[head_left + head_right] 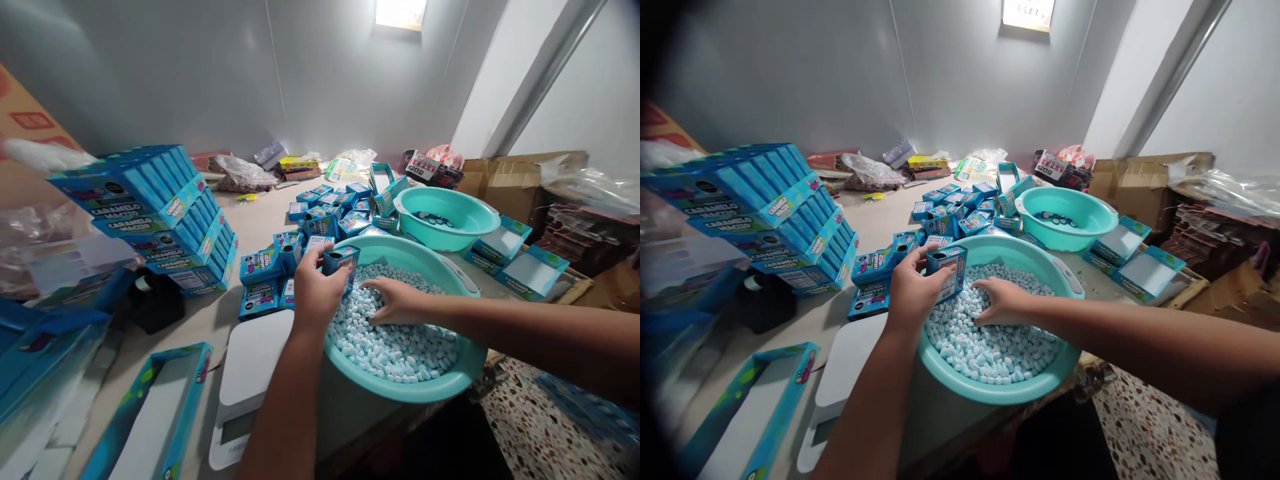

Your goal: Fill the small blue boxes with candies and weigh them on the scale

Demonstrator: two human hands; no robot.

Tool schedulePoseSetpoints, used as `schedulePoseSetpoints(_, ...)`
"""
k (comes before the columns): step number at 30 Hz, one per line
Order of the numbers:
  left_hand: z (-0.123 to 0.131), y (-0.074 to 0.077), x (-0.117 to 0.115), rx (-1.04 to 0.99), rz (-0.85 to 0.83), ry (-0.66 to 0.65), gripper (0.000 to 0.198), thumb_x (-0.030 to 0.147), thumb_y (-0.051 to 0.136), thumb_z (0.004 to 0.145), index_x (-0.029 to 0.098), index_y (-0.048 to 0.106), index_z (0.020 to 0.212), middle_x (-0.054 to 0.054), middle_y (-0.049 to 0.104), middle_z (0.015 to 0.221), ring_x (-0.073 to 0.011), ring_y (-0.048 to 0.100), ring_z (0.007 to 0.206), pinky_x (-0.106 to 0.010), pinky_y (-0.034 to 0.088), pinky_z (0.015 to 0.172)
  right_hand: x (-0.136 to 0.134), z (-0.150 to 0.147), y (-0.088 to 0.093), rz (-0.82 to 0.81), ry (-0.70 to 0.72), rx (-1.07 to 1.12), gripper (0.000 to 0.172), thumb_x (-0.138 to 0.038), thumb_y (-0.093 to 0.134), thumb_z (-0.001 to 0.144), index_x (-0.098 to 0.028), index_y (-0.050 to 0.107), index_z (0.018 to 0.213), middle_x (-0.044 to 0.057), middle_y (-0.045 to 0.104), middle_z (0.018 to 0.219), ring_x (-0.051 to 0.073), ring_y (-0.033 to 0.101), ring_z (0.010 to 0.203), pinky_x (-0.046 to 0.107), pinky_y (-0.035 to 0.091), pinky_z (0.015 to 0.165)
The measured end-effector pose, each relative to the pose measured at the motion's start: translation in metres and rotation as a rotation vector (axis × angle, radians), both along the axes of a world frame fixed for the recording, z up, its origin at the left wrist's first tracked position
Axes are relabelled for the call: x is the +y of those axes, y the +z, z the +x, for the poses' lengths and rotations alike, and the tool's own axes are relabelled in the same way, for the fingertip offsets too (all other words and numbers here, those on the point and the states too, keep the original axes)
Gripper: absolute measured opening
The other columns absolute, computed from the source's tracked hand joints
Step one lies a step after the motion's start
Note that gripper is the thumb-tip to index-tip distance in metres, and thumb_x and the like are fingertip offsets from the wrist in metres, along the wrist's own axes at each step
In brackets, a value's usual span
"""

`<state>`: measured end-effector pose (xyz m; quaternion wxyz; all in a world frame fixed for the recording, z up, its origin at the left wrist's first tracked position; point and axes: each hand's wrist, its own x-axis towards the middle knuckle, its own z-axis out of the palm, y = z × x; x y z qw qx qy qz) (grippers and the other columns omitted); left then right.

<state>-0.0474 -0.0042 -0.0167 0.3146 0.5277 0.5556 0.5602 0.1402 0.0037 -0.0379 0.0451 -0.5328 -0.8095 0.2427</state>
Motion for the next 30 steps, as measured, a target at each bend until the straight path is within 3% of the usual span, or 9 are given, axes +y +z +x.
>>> schedulePoseSetpoints(5, 0.0, -0.003, 0.005, 0.058, -0.042, -0.092, 0.057, 0.03, 0.078, 0.072, 0.014, 0.066, 0.126, -0.013, 0.069, 0.122, -0.0273, 0.064, 0.114, -0.04, 0.049, 0.102, 0.005, -0.004, 0.0, 0.005, -0.014, 0.03, 0.083, -0.035, 0.079, 0.058, -0.014, 0.06, 0.136, 0.014, 0.069, 0.124, 0.034, 0.064, 0.112, 0.039, 0.049, 0.096)
schedulePoseSetpoints(9, 0.001, -0.002, 0.005, 0.093, -0.02, -0.116, 0.05, 0.029, 0.076, 0.073, 0.015, 0.07, 0.12, -0.01, 0.072, 0.117, -0.0265, 0.067, 0.11, -0.038, 0.05, 0.099, 0.005, -0.005, 0.0, 0.038, -0.039, 0.071, 0.059, -0.03, 0.077, 0.059, -0.018, 0.073, 0.116, 0.011, 0.074, 0.113, 0.034, 0.067, 0.107, 0.038, 0.051, 0.091)
schedulePoseSetpoints(12, 0.0, -0.001, 0.002, 0.062, -0.031, -0.141, 0.049, 0.03, 0.076, 0.073, 0.015, 0.071, 0.12, -0.008, 0.074, 0.112, -0.0251, 0.069, 0.105, -0.036, 0.052, 0.095, 0.008, -0.005, -0.002, 0.057, -0.095, 0.135, 0.051, -0.025, 0.076, 0.057, -0.02, 0.076, 0.108, 0.011, 0.075, 0.111, 0.034, 0.067, 0.108, 0.036, 0.05, 0.091)
schedulePoseSetpoints(15, 0.0, -0.002, 0.001, 0.025, -0.037, -0.147, 0.051, 0.03, 0.077, 0.072, 0.016, 0.07, 0.121, -0.008, 0.075, 0.112, -0.0246, 0.069, 0.106, -0.035, 0.052, 0.095, 0.013, -0.005, -0.003, 0.058, -0.121, 0.199, 0.037, -0.021, 0.075, 0.056, -0.02, 0.076, 0.093, 0.007, 0.076, 0.093, 0.029, 0.069, 0.093, 0.032, 0.051, 0.079)
schedulePoseSetpoints(18, 0.0, -0.003, 0.001, -0.014, -0.028, -0.126, 0.051, 0.03, 0.077, 0.072, 0.019, 0.07, 0.121, -0.006, 0.075, 0.112, -0.0242, 0.069, 0.107, -0.034, 0.053, 0.095, 0.017, -0.003, 0.002, 0.035, -0.145, 0.274, 0.019, -0.025, 0.07, 0.064, -0.018, 0.071, 0.082, 0.001, 0.068, 0.069, 0.019, 0.065, 0.068, 0.026, 0.047, 0.06)
schedulePoseSetpoints(21, 0.0, -0.003, 0.001, -0.041, -0.041, -0.114, 0.052, 0.03, 0.078, 0.07, 0.02, 0.07, 0.121, -0.005, 0.076, 0.111, -0.024, 0.07, 0.106, -0.034, 0.053, 0.093, 0.016, -0.002, 0.013, -0.027, -0.191, 0.464, 0.02, -0.033, 0.068, 0.072, -0.018, 0.066, 0.084, -0.002, 0.062, 0.064, 0.012, 0.058, 0.054, 0.023, 0.044, 0.049)
schedulePoseSetpoints(26, 0.001, 0.001, -0.002, 0.03, -0.067, -0.124, 0.053, 0.029, 0.079, 0.07, 0.019, 0.071, 0.122, -0.005, 0.076, 0.11, -0.0255, 0.07, 0.108, -0.035, 0.052, 0.096, 0.014, -0.012, 0.049, -0.047, -0.343, 0.93, 0.031, -0.038, 0.08, 0.064, -0.02, 0.062, 0.083, -0.005, 0.057, 0.059, 0.009, 0.051, 0.047, 0.021, 0.036, 0.04)
schedulePoseSetpoints(30, 0.001, 0.004, -0.006, 0.085, -0.009, -0.221, 0.05, 0.029, 0.076, 0.073, 0.02, 0.07, 0.122, -0.006, 0.076, 0.111, -0.0261, 0.069, 0.106, -0.038, 0.052, 0.097, 0.026, -0.035, 0.079, -0.081, -0.278, 1.208, 0.026, -0.032, 0.08, 0.066, -0.021, 0.06, 0.079, -0.003, 0.059, 0.062, 0.008, 0.05, 0.048, 0.021, 0.034, 0.041)
